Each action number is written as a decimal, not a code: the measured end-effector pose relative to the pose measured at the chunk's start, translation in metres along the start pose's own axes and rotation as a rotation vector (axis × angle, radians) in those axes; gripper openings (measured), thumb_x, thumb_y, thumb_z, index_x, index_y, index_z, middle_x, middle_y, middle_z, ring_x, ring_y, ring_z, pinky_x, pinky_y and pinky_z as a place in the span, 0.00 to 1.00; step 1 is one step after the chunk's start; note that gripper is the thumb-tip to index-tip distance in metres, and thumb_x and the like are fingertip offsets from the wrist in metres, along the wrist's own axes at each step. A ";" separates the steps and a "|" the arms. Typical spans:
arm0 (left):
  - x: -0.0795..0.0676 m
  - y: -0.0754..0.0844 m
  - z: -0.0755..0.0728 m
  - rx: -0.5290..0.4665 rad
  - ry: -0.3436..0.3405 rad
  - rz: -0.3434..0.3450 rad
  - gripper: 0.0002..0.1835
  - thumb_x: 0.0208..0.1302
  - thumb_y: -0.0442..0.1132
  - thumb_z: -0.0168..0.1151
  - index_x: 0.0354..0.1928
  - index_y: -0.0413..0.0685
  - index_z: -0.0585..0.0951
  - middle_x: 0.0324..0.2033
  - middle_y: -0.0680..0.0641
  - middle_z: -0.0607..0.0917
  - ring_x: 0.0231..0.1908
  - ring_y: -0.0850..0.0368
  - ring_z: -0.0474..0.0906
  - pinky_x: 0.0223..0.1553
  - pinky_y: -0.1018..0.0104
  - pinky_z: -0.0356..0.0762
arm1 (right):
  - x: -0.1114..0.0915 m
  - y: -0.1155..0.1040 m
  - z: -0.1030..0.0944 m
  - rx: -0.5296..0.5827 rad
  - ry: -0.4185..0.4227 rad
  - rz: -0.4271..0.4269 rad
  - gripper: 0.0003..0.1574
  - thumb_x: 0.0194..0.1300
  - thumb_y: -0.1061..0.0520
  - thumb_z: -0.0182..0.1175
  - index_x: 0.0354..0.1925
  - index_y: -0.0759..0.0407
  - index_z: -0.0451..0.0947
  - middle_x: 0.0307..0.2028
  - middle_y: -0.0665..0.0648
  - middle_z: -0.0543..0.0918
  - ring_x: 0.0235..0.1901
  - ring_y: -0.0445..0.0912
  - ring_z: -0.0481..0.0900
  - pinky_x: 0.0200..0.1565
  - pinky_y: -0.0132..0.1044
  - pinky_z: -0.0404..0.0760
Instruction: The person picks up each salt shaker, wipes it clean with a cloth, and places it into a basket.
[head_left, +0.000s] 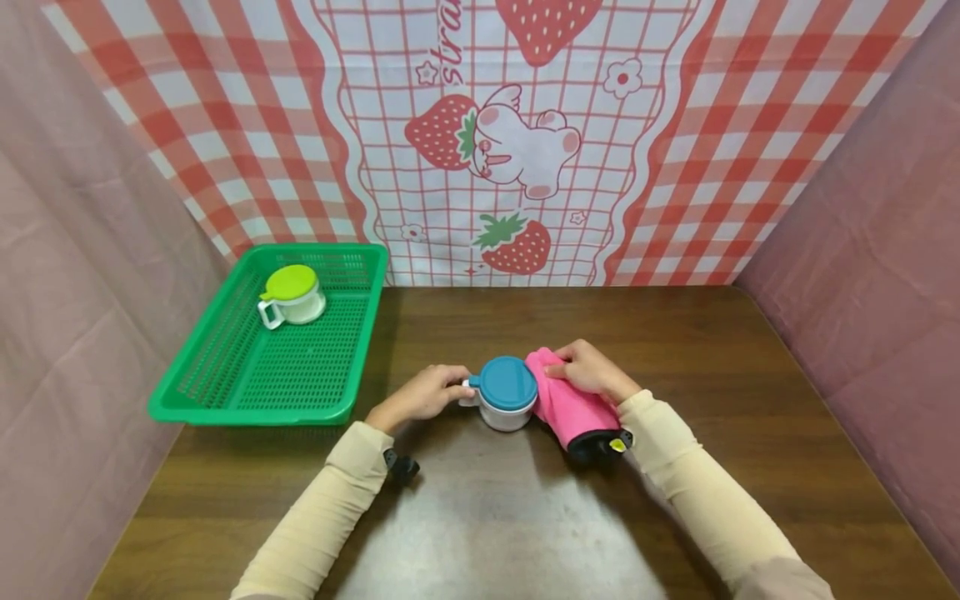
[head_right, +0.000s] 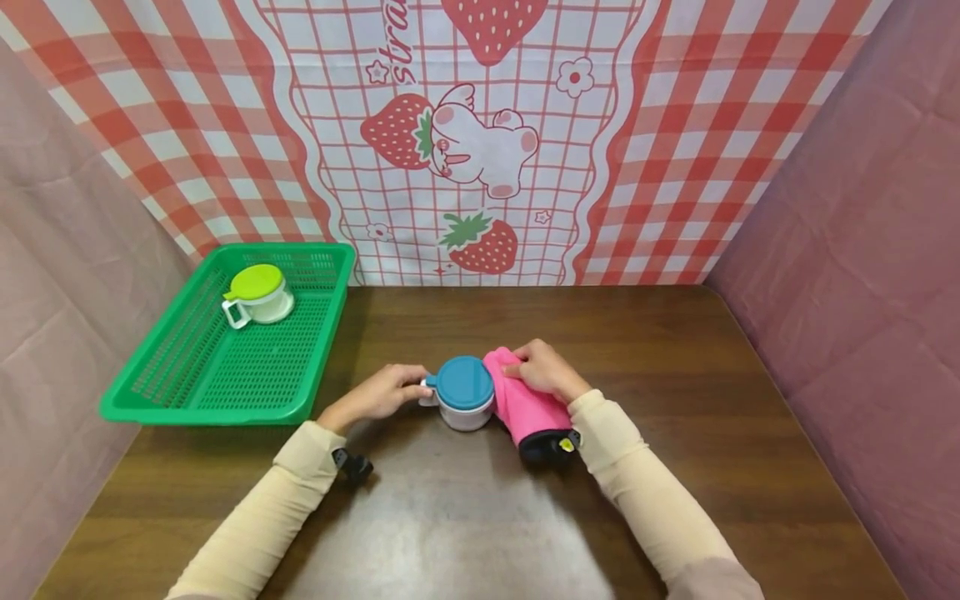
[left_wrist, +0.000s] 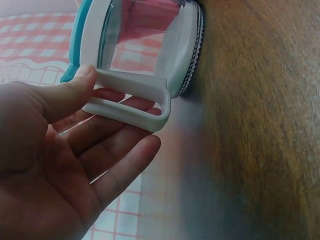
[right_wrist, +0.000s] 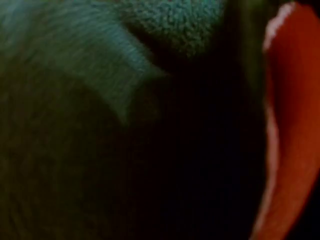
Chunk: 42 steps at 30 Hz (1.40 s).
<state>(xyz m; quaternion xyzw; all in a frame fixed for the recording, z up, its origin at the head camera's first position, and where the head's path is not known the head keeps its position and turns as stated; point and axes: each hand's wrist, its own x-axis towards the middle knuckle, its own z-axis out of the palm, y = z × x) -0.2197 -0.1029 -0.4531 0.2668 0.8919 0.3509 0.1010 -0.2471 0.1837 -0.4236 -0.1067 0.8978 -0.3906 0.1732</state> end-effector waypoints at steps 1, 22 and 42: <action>0.000 0.000 0.000 0.003 0.001 0.002 0.09 0.66 0.42 0.61 0.42 0.45 0.83 0.30 0.51 0.83 0.32 0.62 0.74 0.37 0.70 0.72 | 0.002 0.000 -0.001 -0.009 -0.005 -0.008 0.13 0.64 0.58 0.61 0.41 0.66 0.85 0.24 0.53 0.77 0.27 0.45 0.68 0.28 0.33 0.66; 0.001 -0.002 0.003 -0.022 0.022 -0.010 0.10 0.65 0.41 0.62 0.42 0.42 0.84 0.33 0.47 0.86 0.35 0.59 0.76 0.40 0.68 0.75 | 0.036 -0.009 -0.013 -0.135 -0.144 -0.203 0.12 0.63 0.59 0.62 0.44 0.61 0.86 0.36 0.55 0.85 0.34 0.43 0.71 0.36 0.30 0.70; 0.003 -0.003 0.003 -0.054 0.033 -0.034 0.11 0.65 0.40 0.63 0.43 0.41 0.85 0.33 0.46 0.86 0.34 0.60 0.75 0.37 0.70 0.74 | 0.069 -0.023 -0.006 -0.200 -0.215 -0.321 0.05 0.61 0.60 0.64 0.30 0.59 0.85 0.23 0.49 0.76 0.29 0.41 0.69 0.32 0.31 0.67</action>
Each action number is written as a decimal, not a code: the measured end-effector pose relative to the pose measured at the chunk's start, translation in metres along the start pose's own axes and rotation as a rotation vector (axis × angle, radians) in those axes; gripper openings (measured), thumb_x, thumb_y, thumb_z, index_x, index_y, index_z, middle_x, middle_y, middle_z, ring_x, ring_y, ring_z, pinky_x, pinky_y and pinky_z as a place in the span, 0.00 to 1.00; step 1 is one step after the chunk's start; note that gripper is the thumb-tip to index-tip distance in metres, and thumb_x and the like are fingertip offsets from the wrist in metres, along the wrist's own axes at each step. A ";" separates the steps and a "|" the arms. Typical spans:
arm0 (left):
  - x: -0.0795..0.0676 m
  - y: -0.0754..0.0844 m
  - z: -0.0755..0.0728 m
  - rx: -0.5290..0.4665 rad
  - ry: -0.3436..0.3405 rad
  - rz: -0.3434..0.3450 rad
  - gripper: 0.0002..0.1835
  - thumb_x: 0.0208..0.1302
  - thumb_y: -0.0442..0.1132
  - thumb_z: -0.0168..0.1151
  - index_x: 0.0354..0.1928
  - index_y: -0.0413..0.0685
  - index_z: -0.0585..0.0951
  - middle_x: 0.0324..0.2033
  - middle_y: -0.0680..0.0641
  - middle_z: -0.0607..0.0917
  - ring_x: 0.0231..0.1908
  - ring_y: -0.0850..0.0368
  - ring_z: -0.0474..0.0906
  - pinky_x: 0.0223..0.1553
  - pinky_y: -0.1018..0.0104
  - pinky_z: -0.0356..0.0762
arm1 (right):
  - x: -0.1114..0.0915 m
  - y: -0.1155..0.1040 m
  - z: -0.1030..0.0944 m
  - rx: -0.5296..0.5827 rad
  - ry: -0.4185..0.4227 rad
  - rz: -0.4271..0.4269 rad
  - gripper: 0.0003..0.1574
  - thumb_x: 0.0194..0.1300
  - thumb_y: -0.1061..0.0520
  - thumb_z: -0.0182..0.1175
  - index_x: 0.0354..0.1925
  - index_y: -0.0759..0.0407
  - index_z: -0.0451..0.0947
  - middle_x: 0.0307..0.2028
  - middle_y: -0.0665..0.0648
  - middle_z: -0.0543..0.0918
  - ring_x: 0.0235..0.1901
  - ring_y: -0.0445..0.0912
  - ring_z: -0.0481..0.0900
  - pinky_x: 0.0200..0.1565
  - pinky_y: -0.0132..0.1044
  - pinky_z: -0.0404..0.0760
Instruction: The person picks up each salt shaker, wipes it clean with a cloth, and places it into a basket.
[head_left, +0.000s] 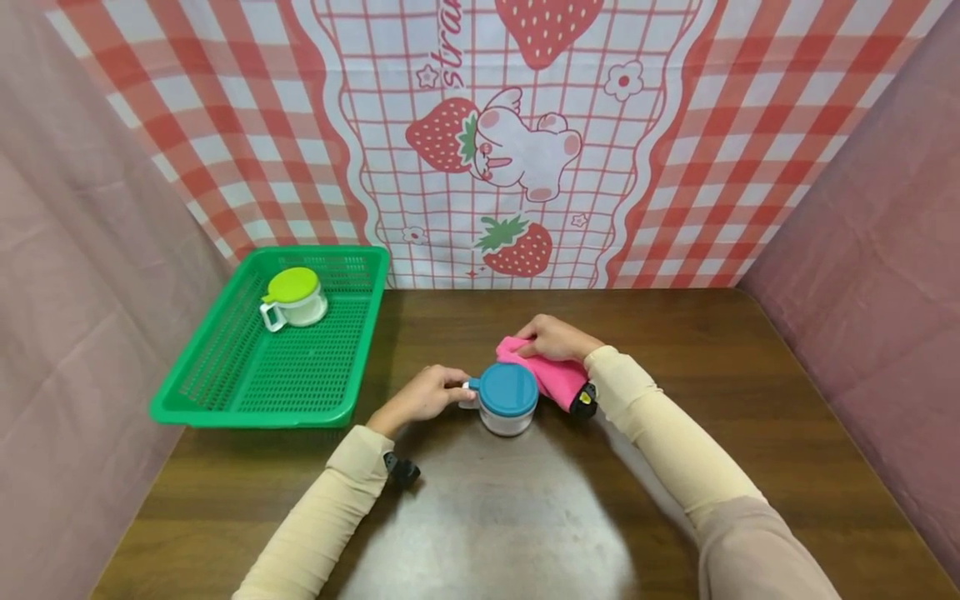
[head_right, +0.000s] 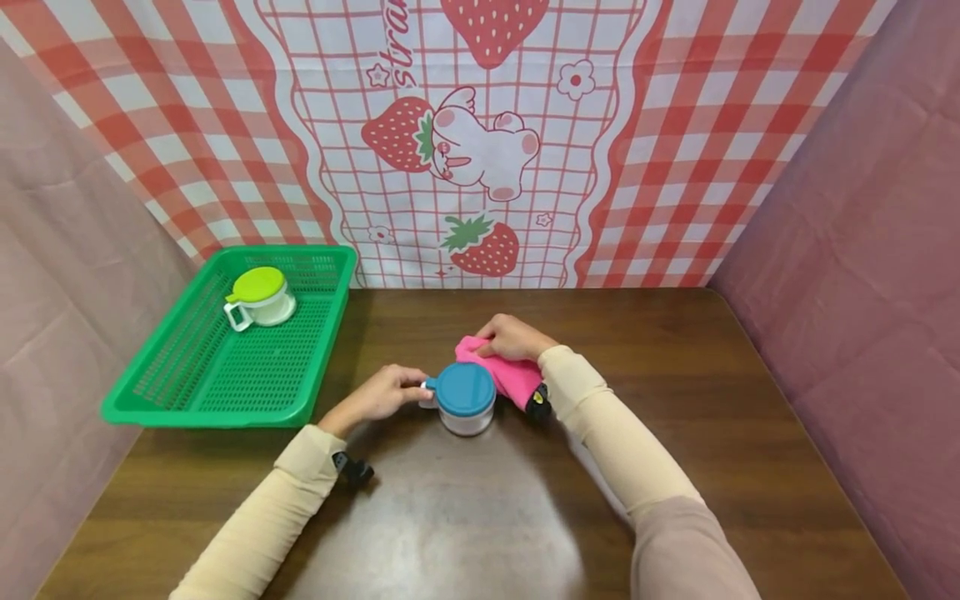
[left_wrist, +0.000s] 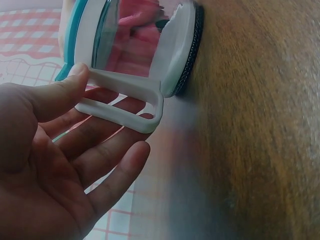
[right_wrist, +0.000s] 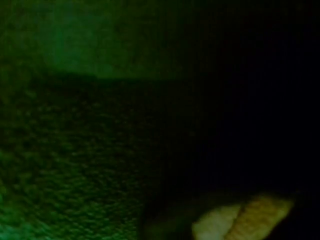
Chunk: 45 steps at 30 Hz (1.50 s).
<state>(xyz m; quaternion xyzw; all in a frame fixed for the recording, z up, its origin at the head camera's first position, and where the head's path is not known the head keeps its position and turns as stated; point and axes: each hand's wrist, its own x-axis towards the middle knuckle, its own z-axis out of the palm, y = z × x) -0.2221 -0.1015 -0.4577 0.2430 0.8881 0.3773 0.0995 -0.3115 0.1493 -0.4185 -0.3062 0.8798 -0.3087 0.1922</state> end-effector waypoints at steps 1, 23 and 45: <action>0.000 0.000 0.001 -0.003 -0.002 -0.001 0.11 0.65 0.40 0.63 0.43 0.41 0.85 0.33 0.47 0.86 0.33 0.60 0.75 0.37 0.71 0.74 | 0.001 -0.001 -0.001 -0.009 -0.009 -0.006 0.04 0.61 0.60 0.64 0.30 0.59 0.85 0.23 0.49 0.76 0.28 0.41 0.69 0.32 0.30 0.67; 0.001 0.005 0.000 0.019 -0.033 0.030 0.09 0.65 0.43 0.63 0.39 0.45 0.85 0.28 0.50 0.83 0.30 0.63 0.72 0.33 0.71 0.71 | 0.038 -0.017 0.002 -0.120 -0.229 -0.087 0.11 0.58 0.59 0.68 0.42 0.56 0.88 0.35 0.52 0.89 0.32 0.37 0.74 0.34 0.27 0.73; -0.001 0.001 -0.007 0.018 -0.048 0.016 0.09 0.65 0.42 0.63 0.39 0.44 0.85 0.28 0.50 0.83 0.30 0.63 0.71 0.33 0.73 0.70 | 0.038 -0.012 0.007 -0.173 -0.218 -0.146 0.11 0.62 0.61 0.63 0.43 0.57 0.87 0.37 0.52 0.88 0.35 0.39 0.77 0.42 0.31 0.77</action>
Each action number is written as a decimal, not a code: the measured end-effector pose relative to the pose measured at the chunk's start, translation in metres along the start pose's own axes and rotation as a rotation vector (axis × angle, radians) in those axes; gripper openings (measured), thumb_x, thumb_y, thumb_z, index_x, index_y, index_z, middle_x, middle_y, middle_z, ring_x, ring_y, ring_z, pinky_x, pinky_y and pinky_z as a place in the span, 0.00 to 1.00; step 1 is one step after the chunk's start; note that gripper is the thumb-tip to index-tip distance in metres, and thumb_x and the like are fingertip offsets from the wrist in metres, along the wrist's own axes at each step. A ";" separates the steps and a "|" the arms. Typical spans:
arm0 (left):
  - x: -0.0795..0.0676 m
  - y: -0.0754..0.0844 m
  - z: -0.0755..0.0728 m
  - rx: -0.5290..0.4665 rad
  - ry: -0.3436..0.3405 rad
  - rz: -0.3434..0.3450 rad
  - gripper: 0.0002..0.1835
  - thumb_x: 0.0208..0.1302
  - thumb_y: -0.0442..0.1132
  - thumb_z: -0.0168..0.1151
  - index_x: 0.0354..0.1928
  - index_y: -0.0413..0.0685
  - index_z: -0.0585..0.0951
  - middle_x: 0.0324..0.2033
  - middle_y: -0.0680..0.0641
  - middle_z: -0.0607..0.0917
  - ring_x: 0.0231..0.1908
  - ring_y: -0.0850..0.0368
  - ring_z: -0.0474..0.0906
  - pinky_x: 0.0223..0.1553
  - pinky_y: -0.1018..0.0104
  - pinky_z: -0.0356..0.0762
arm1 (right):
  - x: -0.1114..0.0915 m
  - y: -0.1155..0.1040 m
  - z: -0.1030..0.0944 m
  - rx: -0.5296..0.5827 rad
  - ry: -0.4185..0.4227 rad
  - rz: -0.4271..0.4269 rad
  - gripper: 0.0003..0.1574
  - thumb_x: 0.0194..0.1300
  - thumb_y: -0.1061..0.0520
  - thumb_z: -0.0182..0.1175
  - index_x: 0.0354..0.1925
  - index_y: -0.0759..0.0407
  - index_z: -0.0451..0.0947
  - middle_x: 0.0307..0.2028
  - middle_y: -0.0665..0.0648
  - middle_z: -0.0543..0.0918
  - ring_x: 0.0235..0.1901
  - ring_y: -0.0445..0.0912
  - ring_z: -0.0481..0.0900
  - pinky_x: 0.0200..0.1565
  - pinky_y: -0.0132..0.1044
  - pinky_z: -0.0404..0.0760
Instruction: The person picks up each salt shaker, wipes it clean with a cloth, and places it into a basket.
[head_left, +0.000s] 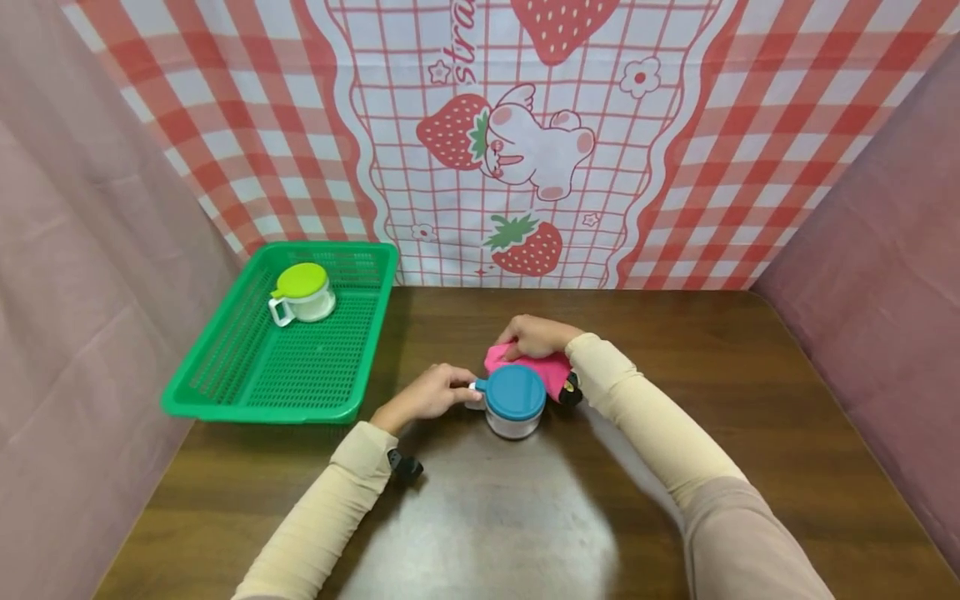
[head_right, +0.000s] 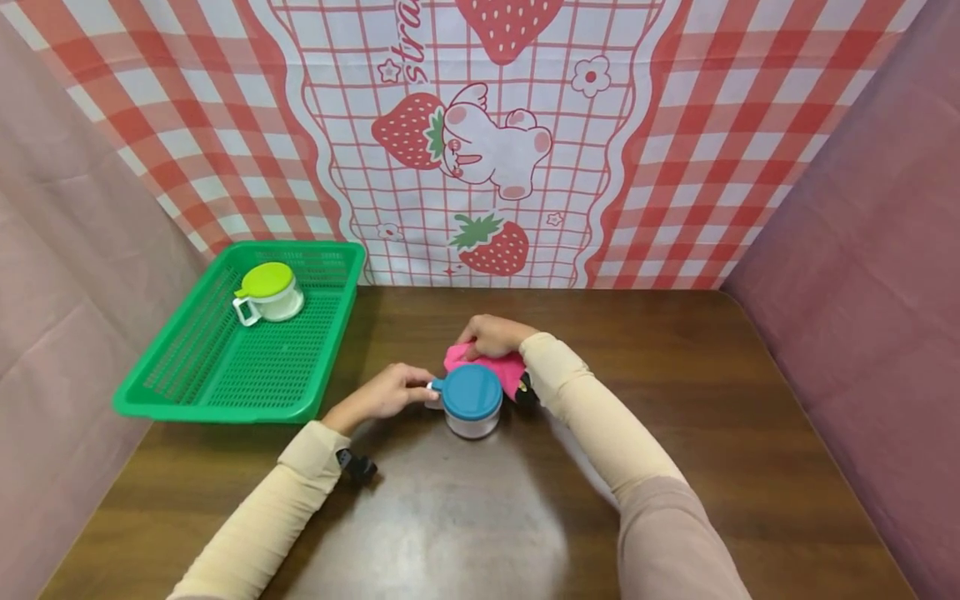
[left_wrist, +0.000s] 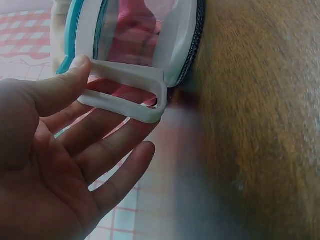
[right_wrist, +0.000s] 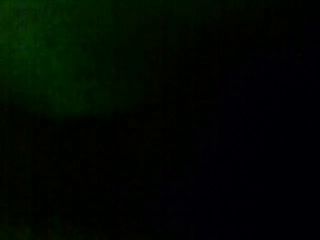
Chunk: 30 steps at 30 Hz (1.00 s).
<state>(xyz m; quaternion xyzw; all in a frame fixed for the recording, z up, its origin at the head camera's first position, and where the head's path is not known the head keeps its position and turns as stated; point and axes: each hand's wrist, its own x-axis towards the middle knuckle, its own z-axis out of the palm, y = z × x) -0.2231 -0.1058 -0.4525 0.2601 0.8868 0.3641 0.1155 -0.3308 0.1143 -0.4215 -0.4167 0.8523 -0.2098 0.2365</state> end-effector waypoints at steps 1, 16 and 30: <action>0.000 -0.001 0.000 0.005 0.002 0.002 0.09 0.65 0.42 0.63 0.39 0.44 0.85 0.29 0.50 0.83 0.30 0.63 0.72 0.33 0.72 0.71 | -0.002 0.000 -0.001 0.027 0.005 0.003 0.13 0.62 0.61 0.63 0.45 0.57 0.86 0.39 0.53 0.88 0.38 0.40 0.78 0.45 0.33 0.77; 0.000 -0.002 0.001 -0.016 0.002 -0.012 0.10 0.65 0.41 0.63 0.41 0.43 0.85 0.31 0.49 0.85 0.32 0.62 0.73 0.36 0.72 0.72 | -0.043 0.005 -0.018 0.182 0.078 0.029 0.15 0.65 0.58 0.62 0.50 0.56 0.85 0.45 0.54 0.87 0.43 0.41 0.79 0.48 0.34 0.78; 0.000 -0.003 0.003 -0.014 0.016 0.009 0.10 0.65 0.41 0.63 0.42 0.41 0.85 0.33 0.47 0.86 0.34 0.61 0.74 0.38 0.71 0.73 | -0.031 -0.002 -0.009 0.153 0.123 0.021 0.14 0.64 0.56 0.64 0.48 0.56 0.86 0.43 0.54 0.88 0.41 0.41 0.79 0.45 0.33 0.77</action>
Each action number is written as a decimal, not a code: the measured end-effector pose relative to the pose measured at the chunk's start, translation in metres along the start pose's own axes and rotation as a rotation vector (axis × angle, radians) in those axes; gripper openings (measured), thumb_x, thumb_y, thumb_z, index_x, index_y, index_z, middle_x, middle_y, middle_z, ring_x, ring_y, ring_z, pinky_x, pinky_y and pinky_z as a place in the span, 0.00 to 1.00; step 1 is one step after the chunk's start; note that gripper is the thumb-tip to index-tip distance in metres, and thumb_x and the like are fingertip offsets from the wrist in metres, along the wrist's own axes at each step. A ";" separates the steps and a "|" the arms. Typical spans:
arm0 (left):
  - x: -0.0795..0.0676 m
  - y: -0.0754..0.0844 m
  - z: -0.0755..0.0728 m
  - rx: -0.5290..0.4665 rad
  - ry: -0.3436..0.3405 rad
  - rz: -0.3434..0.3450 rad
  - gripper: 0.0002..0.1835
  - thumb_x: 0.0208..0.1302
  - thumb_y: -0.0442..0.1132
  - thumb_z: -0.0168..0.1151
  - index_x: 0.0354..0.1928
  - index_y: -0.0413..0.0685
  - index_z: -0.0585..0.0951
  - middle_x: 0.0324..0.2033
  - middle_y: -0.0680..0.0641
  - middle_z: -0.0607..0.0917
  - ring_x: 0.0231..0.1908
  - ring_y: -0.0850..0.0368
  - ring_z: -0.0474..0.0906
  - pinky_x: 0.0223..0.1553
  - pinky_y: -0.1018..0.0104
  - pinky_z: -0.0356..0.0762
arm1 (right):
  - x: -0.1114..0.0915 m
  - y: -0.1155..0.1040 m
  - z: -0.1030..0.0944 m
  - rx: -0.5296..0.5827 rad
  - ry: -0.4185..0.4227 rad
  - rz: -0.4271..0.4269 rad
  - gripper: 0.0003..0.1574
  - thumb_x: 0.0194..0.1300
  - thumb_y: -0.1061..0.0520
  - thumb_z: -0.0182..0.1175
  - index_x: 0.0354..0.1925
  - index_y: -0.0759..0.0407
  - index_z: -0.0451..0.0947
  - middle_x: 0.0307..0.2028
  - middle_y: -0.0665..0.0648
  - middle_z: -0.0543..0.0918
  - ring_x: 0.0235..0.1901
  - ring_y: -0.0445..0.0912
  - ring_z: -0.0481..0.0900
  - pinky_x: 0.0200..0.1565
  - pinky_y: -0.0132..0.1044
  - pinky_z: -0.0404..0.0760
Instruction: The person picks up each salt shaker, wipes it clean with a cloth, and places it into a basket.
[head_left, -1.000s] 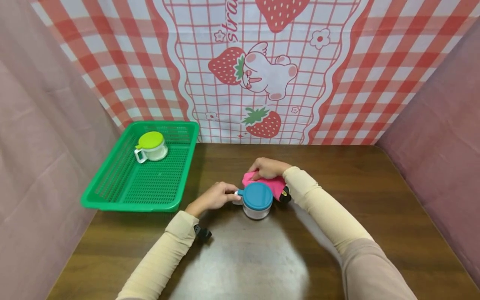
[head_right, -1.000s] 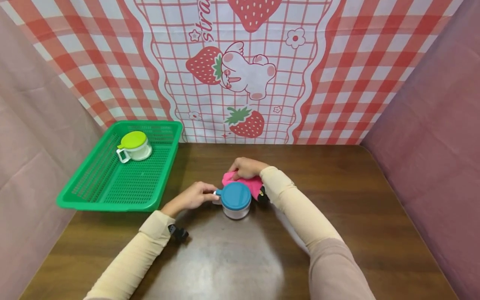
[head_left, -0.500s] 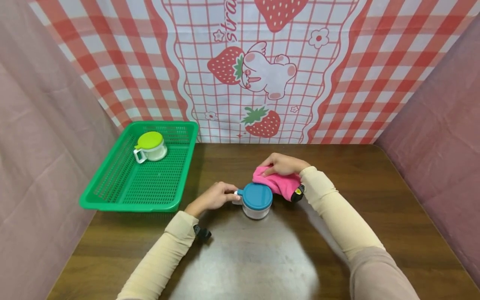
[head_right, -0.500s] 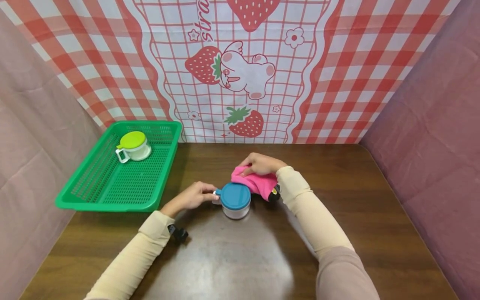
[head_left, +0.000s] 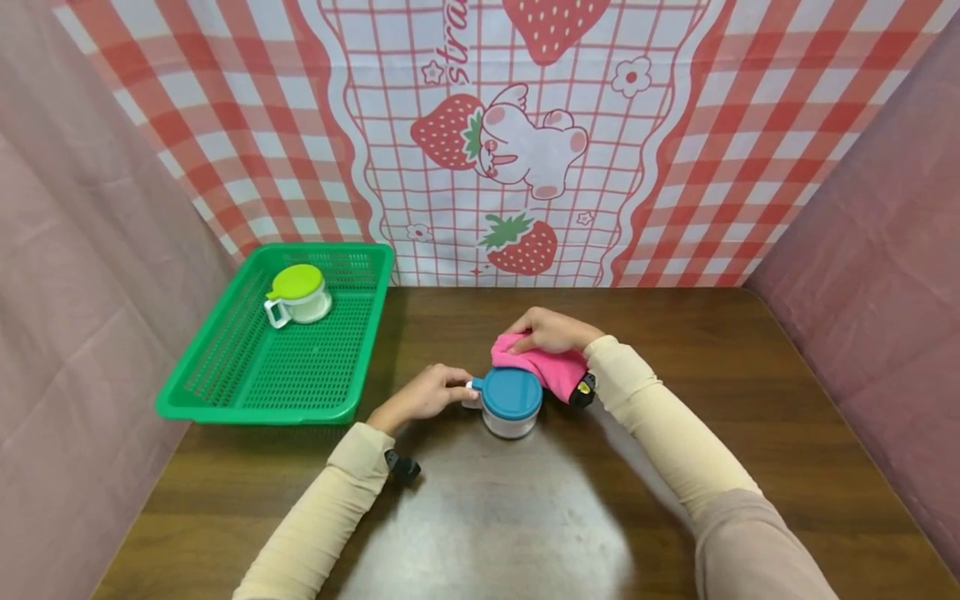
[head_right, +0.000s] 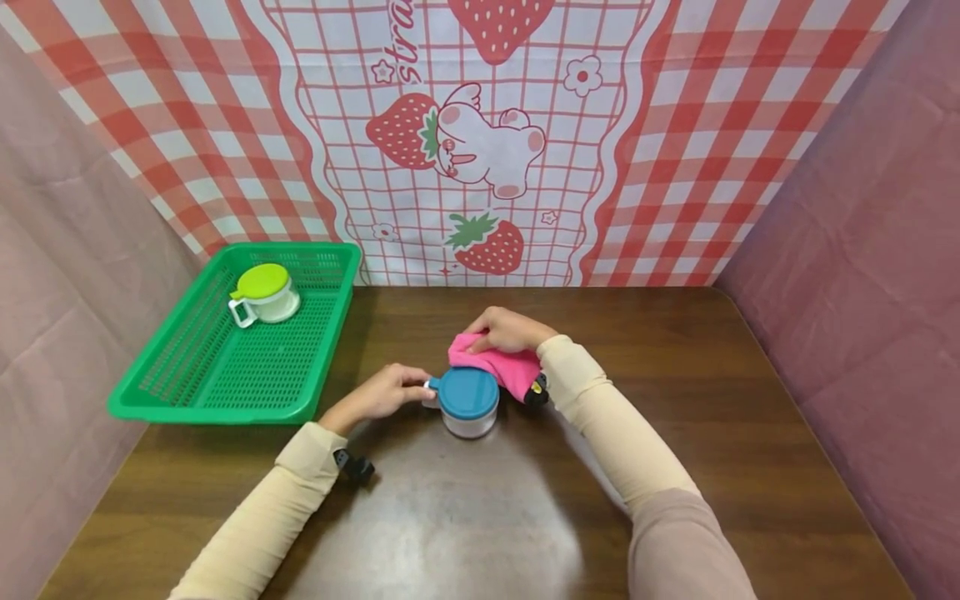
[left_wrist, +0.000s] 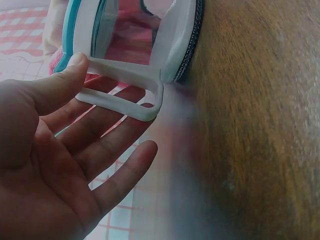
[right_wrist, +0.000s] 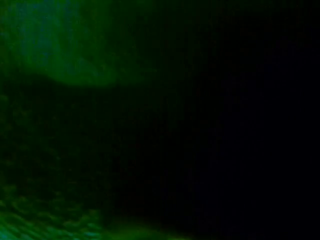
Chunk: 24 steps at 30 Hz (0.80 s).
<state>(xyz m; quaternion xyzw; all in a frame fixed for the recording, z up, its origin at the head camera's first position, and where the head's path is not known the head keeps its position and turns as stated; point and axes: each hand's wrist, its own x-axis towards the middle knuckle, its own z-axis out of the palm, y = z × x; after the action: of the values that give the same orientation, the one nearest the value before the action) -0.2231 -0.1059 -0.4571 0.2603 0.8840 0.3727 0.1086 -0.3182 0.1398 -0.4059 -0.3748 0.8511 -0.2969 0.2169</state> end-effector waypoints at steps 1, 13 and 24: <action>0.000 0.000 0.000 -0.001 0.001 0.005 0.10 0.65 0.41 0.62 0.41 0.41 0.85 0.33 0.47 0.86 0.34 0.61 0.75 0.38 0.71 0.73 | 0.002 -0.001 0.001 -0.005 -0.001 0.001 0.14 0.64 0.56 0.64 0.48 0.56 0.86 0.43 0.55 0.88 0.41 0.41 0.79 0.46 0.33 0.77; 0.000 0.000 0.000 -0.014 -0.008 -0.005 0.10 0.65 0.41 0.63 0.41 0.42 0.85 0.32 0.48 0.86 0.33 0.62 0.74 0.38 0.72 0.73 | 0.023 -0.009 0.008 -0.033 -0.061 0.005 0.15 0.61 0.58 0.66 0.47 0.57 0.86 0.43 0.55 0.88 0.42 0.42 0.80 0.45 0.31 0.78; 0.001 -0.001 0.000 -0.039 -0.019 -0.016 0.09 0.65 0.41 0.64 0.40 0.44 0.85 0.30 0.50 0.85 0.30 0.64 0.72 0.34 0.73 0.72 | 0.034 -0.009 0.012 -0.090 -0.129 -0.019 0.13 0.59 0.60 0.66 0.44 0.56 0.87 0.39 0.54 0.89 0.36 0.38 0.77 0.39 0.28 0.77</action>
<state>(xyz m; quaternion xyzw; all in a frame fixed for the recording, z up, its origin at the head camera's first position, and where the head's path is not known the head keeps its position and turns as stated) -0.2240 -0.1062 -0.4572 0.2545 0.8776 0.3867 0.1250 -0.3275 0.1043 -0.4135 -0.4105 0.8443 -0.2355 0.2514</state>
